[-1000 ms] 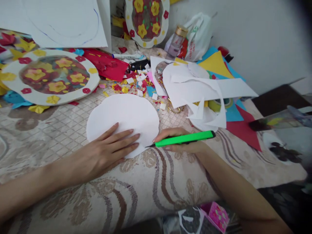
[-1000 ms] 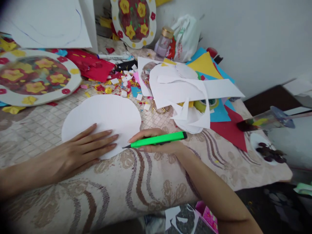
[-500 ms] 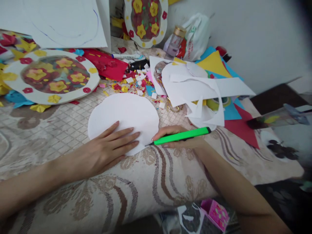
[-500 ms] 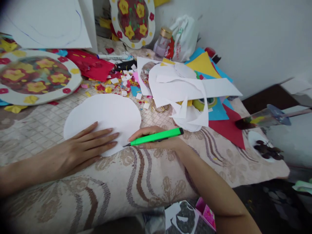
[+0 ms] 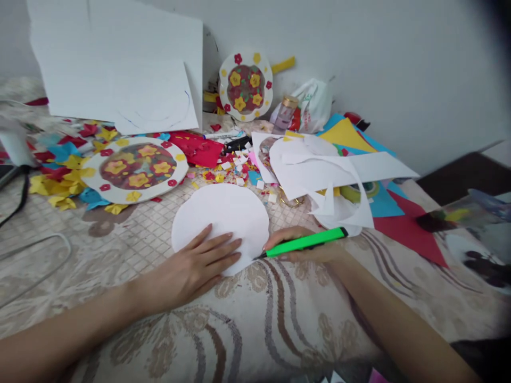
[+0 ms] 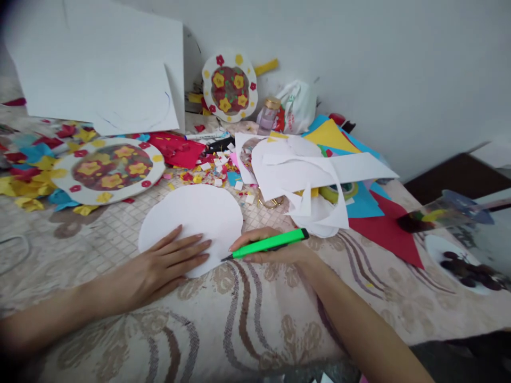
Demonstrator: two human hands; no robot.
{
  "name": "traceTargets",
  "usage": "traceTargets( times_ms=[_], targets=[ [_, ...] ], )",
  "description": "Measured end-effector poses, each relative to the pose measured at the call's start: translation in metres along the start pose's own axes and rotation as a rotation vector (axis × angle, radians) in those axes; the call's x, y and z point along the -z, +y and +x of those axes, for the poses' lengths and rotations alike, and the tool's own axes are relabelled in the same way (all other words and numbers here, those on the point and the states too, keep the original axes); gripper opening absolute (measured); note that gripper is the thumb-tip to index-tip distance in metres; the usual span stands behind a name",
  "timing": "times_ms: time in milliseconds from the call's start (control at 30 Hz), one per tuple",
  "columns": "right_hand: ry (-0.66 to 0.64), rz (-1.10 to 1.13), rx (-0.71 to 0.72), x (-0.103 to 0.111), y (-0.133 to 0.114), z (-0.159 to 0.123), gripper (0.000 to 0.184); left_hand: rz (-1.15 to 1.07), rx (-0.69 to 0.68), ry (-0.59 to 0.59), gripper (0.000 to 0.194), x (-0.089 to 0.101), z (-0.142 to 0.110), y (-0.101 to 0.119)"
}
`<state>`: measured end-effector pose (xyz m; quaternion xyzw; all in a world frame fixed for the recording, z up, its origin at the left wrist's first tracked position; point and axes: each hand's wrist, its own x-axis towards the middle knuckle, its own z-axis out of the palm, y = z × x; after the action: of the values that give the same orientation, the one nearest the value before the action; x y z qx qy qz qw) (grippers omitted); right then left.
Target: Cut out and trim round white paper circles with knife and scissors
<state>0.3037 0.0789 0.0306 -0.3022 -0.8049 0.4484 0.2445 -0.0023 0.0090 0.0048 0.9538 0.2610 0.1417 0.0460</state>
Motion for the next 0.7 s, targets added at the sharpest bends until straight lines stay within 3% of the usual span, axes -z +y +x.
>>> traceTargets(
  times_ms=[133,300,533,700],
  targets=[
    [-0.069,0.039,-0.013,-0.001,-0.001,-0.004,0.034,-0.020,0.022,0.010,0.044,-0.002,-0.001,0.000],
    [-0.066,0.083,-0.041,-0.004,0.001,-0.007,0.032,-0.044,0.042,0.039,0.045,-0.006,-0.003,0.001],
    [0.024,0.113,-0.081,-0.002,0.004,-0.011,0.034,-0.078,0.074,0.112,0.044,-0.014,-0.006,0.006],
    [0.129,0.138,-0.092,0.002,0.008,-0.010,0.034,-0.061,0.117,0.093,0.048,-0.001,-0.011,0.001]
  ],
)
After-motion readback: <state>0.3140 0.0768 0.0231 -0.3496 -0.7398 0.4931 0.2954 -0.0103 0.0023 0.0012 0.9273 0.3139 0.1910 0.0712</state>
